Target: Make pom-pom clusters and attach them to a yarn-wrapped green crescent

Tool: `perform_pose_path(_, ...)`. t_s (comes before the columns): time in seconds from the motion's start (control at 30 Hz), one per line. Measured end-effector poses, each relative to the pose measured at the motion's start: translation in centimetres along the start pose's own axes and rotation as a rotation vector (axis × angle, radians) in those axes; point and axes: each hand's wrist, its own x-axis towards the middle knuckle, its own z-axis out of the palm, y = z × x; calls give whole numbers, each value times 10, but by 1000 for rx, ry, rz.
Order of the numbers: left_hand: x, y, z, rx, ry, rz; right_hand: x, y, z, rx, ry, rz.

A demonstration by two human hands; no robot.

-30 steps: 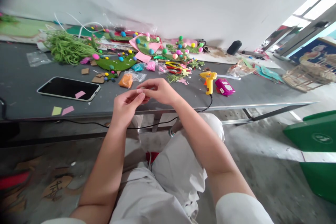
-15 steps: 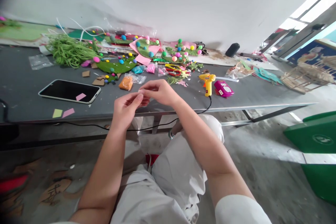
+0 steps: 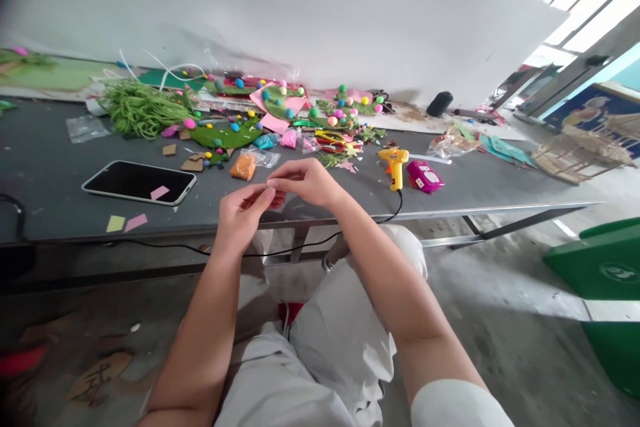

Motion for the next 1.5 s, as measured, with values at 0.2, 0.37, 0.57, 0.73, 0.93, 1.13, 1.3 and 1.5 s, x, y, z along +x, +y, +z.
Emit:
perform_pose_path(0.2, -1, 0, 0, -10, -8, -57, 1, -2, -19, -42, 225, -60)
perform_pose_path(0.37, 0, 1, 1, -20, -6, -54, 0, 1, -2, -21, 28, 0)
perform_pose_path(0.57, 0, -2, 3, -10, 86, -44, 4, 0, -16, -82, 226, -93)
perform_pose_path(0.73, 0, 0, 4, -40, 20, -68, -1, -2, -13, -71, 145, -102)
perform_pose_path(0.93, 0, 0, 5, -23, 66, -58, 1, 2, 2, -136, 149, -115)
perform_pose_path(1.13, 1, -1, 5, -99, 32, -97, -1, -3, -17, -154, 295, -142)
perform_pose_path(1.3, 1, -2, 5, -227, -86, -105, -3, 1, 2, -237, 67, -140)
perform_pose_path(1.5, 0, -2, 5, -113, 6, -129, 0, 1, -4, -239, 227, -202)
